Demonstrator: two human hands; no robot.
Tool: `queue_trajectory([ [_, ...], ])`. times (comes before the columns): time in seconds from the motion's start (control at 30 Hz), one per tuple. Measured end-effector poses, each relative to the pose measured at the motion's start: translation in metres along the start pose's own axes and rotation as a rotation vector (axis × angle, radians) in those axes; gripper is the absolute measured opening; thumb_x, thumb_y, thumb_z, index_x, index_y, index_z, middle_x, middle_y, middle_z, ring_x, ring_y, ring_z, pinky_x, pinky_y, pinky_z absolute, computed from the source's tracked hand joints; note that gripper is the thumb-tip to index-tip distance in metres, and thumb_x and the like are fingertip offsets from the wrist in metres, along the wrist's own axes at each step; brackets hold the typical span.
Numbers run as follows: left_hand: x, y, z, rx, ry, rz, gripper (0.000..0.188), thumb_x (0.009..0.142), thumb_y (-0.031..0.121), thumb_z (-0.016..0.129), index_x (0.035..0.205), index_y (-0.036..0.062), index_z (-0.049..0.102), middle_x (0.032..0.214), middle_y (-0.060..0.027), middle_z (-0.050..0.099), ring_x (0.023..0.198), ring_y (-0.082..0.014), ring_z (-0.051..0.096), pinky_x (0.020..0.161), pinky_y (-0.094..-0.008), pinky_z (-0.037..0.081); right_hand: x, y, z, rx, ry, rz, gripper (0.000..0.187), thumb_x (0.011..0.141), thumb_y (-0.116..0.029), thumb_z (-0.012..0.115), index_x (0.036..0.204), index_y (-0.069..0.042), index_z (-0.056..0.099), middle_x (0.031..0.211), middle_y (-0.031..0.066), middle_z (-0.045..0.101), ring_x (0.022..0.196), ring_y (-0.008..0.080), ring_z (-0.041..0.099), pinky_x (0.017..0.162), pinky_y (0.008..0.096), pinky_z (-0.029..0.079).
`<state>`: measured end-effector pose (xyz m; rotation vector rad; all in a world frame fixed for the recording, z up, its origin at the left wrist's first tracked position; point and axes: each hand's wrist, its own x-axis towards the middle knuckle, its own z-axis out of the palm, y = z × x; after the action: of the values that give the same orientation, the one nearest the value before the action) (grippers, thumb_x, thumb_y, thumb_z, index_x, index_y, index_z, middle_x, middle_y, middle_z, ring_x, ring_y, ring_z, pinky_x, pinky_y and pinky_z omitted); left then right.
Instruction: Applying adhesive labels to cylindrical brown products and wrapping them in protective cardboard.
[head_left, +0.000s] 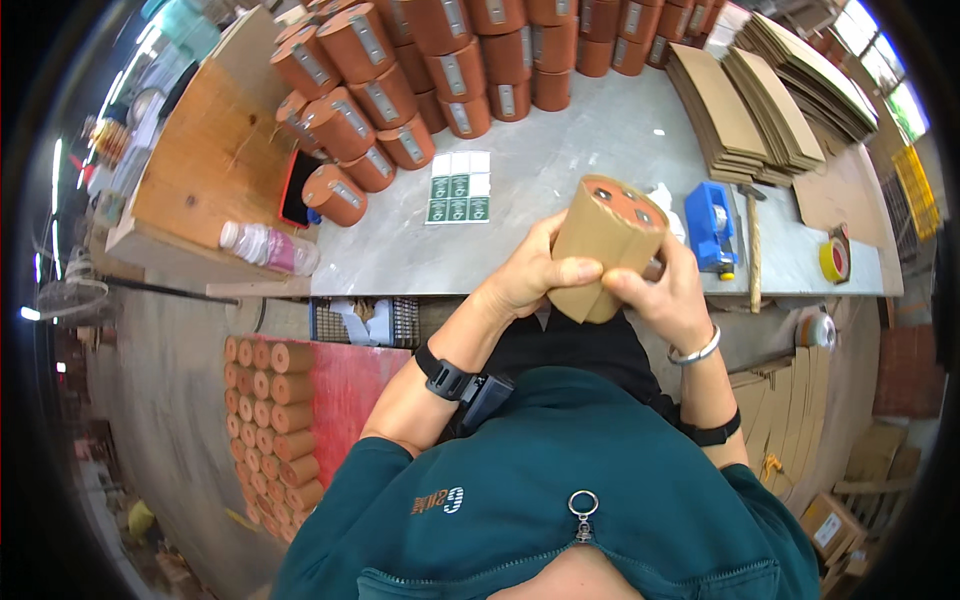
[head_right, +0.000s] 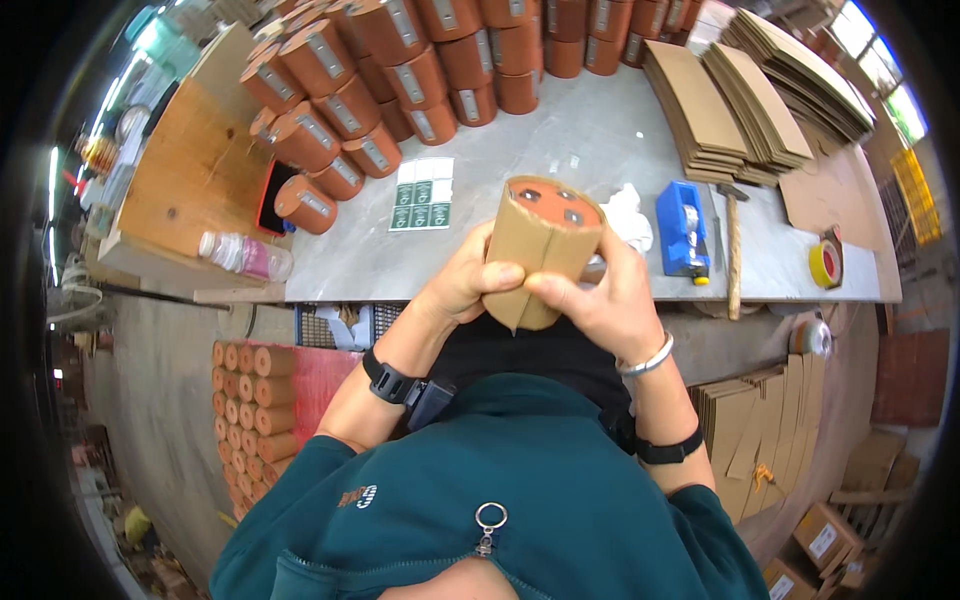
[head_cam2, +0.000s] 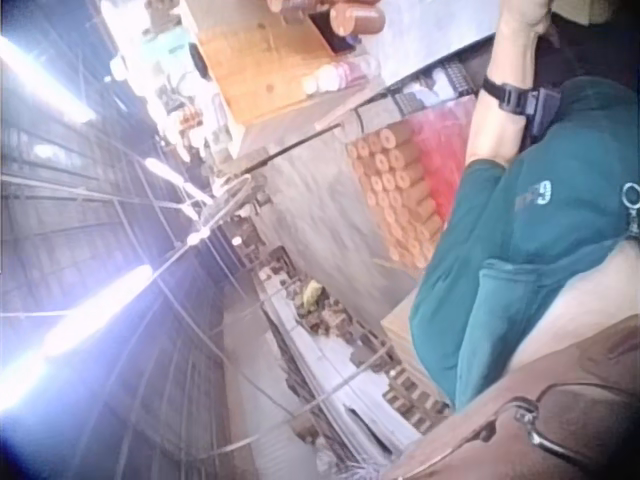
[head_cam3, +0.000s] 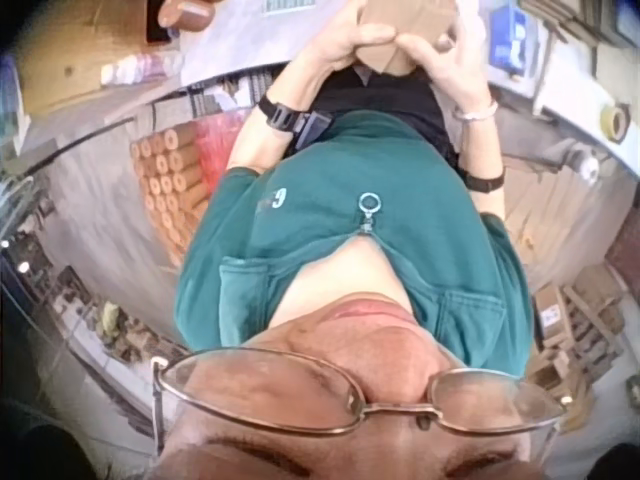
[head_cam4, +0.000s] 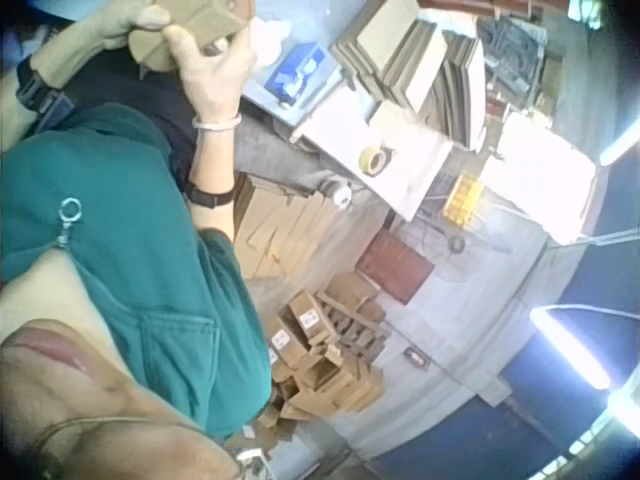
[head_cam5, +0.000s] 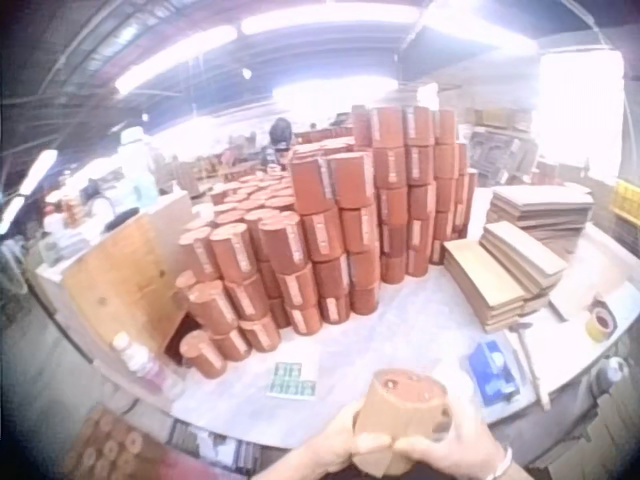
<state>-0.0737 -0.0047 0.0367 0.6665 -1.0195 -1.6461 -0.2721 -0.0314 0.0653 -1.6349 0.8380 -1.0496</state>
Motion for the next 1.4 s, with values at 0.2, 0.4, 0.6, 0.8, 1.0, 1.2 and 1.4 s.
queue_trajectory([
  [0.2, -0.057, 0.024, -0.025, 0.074, 0.027, 0.026, 0.104, 0.062, 0.039, 0.096, 0.145, -0.0044, 0.051, 0.136, -0.0136, 0.065, 0.124, -0.0216, 0.064, 0.107, -0.0382, 0.051, -0.008, -0.003, 0.03, 0.122, -0.263, -0.078, 0.071, 0.078, -0.026, 0.095, 0.131, 0.008, 0.061, 0.112, 0.0112, 0.074, 0.098, 0.0162, 0.073, 0.086, 0.0308, 0.06],
  [0.4, -0.14, -0.015, -0.045, -0.257, 0.203, 0.104, 0.08, 0.083, 0.034, 0.086, 0.144, -0.0049, 0.053, 0.133, -0.0132, 0.066, 0.12, -0.0216, 0.065, 0.107, -0.0359, 0.051, -0.009, 0.018, 0.072, 0.158, -0.578, 0.116, 0.044, 0.094, -0.024, 0.08, 0.122, 0.008, 0.066, 0.097, 0.0031, 0.07, 0.081, 0.006, 0.059, 0.069, 0.022, 0.048],
  [0.6, -0.25, -0.067, -0.087, -0.668, 0.703, 0.113, 0.084, 0.093, 0.064, 0.068, 0.154, 0.0116, 0.045, 0.144, -0.0166, 0.059, 0.129, -0.0377, 0.06, 0.108, -0.0605, 0.048, -0.007, 0.063, 0.096, -0.181, -0.671, 0.096, 0.038, 0.102, -0.012, 0.068, 0.134, 0.007, 0.063, 0.107, 0.0106, 0.074, 0.088, 0.0114, 0.068, 0.08, 0.0248, 0.055],
  [0.8, -0.419, -0.129, -0.113, -1.043, 1.3, 0.553, 0.076, 0.092, 0.056, 0.066, 0.15, 0.0094, 0.048, 0.14, -0.022, 0.059, 0.123, -0.0404, 0.06, 0.102, -0.0585, 0.052, 0.013, 0.114, 0.068, -0.315, -0.586, 0.168, 0.035, 0.104, -0.013, 0.065, 0.133, 0.007, 0.064, 0.108, 0.0114, 0.073, 0.086, 0.0144, 0.071, 0.081, 0.0264, 0.058],
  [1.0, -0.576, -0.196, -0.076, -1.164, 1.865, 0.984, 0.075, 0.087, 0.06, 0.069, 0.143, 0.0134, 0.052, 0.139, -0.0159, 0.058, 0.123, -0.0345, 0.058, 0.101, -0.0563, 0.05, 0.033, 0.146, 0.061, -0.423, -0.552, 0.151, 0.033, 0.105, -0.02, 0.066, 0.128, 0.003, 0.066, 0.095, 0.0055, 0.069, 0.07, 0.0099, 0.06, 0.062, 0.023, 0.051],
  [1.2, -0.687, -0.26, -0.032, -1.038, 2.108, 1.142, 0.06, 0.084, 0.066, 0.068, 0.129, 0.026, 0.063, 0.132, -0.0046, 0.064, 0.123, -0.0314, 0.058, 0.101, -0.0563, 0.05, 0.041, 0.146, 0.082, -0.835, -0.527, -0.082, 0.035, 0.1, -0.028, 0.069, 0.123, 0.0, 0.069, 0.095, 0.0155, 0.073, 0.082, 0.0243, 0.067, 0.074, 0.0365, 0.054],
  [1.4, -0.735, -0.272, -0.016, -1.245, 2.17, 1.114, 0.055, 0.086, 0.064, 0.068, 0.125, 0.0253, 0.065, 0.128, -0.0034, 0.065, 0.117, -0.03, 0.062, 0.093, -0.0559, 0.056, 0.02, 0.125, 0.091, -0.776, -0.447, -0.124, 0.034, 0.099, -0.027, 0.067, 0.117, 0.001, 0.07, 0.089, 0.0161, 0.073, 0.081, 0.0287, 0.07, 0.075, 0.0399, 0.057],
])
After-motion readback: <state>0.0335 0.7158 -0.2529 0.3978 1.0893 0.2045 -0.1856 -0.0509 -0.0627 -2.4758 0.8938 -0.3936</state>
